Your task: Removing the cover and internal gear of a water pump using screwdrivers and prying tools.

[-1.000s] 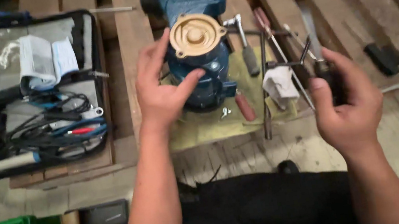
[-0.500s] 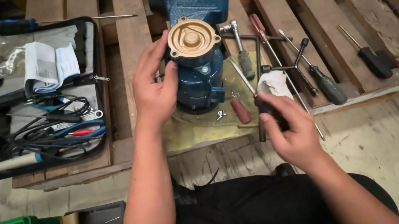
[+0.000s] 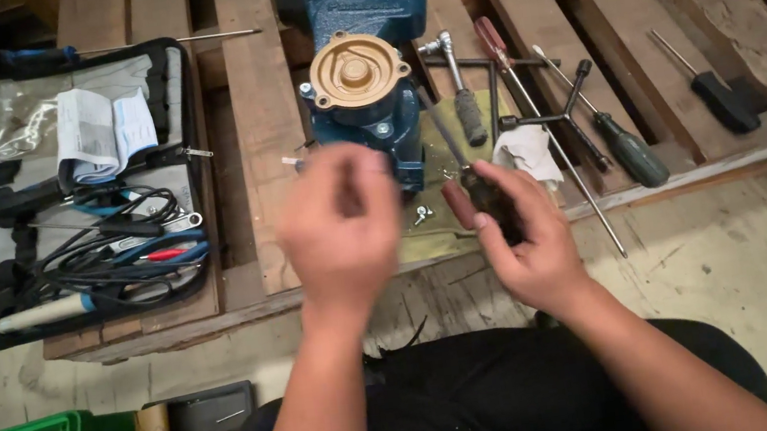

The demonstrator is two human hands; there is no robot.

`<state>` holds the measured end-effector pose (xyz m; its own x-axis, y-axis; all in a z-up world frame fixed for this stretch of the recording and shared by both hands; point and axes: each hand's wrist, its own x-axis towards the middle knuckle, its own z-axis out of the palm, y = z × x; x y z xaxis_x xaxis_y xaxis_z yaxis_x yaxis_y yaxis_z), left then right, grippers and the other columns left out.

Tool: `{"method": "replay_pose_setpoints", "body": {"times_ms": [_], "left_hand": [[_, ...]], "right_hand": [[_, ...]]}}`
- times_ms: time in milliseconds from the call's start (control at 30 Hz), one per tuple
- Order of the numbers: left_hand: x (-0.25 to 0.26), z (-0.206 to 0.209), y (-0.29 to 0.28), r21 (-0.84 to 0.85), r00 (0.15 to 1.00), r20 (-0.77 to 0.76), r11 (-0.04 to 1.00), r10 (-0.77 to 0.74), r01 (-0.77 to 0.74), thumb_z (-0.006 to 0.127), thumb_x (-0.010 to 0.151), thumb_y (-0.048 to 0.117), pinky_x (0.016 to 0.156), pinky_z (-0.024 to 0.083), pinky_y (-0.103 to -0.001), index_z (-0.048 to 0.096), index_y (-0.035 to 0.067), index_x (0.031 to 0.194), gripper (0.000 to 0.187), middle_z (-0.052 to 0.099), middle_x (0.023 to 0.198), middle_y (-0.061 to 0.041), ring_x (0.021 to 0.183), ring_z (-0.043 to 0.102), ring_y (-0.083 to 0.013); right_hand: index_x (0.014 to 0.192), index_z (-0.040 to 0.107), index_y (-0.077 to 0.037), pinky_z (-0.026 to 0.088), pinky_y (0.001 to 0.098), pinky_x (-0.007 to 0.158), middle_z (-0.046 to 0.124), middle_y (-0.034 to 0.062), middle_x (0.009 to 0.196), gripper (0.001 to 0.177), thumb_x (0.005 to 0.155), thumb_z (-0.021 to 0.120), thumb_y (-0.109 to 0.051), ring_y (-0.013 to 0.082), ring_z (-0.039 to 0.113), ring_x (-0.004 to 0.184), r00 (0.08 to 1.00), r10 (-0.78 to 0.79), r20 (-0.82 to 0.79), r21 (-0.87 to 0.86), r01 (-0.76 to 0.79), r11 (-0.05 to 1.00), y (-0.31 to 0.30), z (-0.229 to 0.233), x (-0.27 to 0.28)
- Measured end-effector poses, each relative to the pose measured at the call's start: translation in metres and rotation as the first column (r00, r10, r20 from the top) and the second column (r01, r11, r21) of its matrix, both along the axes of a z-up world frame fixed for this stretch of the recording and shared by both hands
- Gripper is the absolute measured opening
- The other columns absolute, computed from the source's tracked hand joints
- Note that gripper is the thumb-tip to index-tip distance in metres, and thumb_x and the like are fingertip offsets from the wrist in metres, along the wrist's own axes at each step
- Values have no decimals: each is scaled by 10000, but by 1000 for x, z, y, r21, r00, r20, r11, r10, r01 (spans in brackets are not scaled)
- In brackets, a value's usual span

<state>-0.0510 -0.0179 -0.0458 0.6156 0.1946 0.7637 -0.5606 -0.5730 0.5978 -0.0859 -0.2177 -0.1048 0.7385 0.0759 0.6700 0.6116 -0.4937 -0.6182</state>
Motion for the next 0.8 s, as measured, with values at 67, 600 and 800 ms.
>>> {"method": "replay_pose_setpoints", "body": {"times_ms": [67,600,800], "left_hand": [[-19,17,-10,91,953,-283,987,-105,136,642,882,331,502,529,-359,758,215,838,169,678,611,10,549,671,-242],[-16,-31,-45,-261,487,-645,769,-588,583,505,1038,229,924,548,-557,624,96,1237,268,710,1077,-262,1087,670,-506],[-4,-49,-59,-581,343,-612,699,-713,416,387,1061,328,773,617,-314,524,153,1345,361,545,956,-47,893,821,-227]], "right_hand": [[1426,560,44,496,487,1025,671,209,1227,517,920,660,11,375,657,1153,1000,8,-8,42,-7,999,4,-5,-4],[1178,777,-25,550,413,859,731,171,933,164,1086,643,-47,336,719,899,951,-291,-104,-44,288,957,-101,22,8],[1173,765,-91,529,341,857,748,62,1103,216,1055,610,-185,180,684,1002,743,-551,-381,-140,542,828,-176,3,25]]}}
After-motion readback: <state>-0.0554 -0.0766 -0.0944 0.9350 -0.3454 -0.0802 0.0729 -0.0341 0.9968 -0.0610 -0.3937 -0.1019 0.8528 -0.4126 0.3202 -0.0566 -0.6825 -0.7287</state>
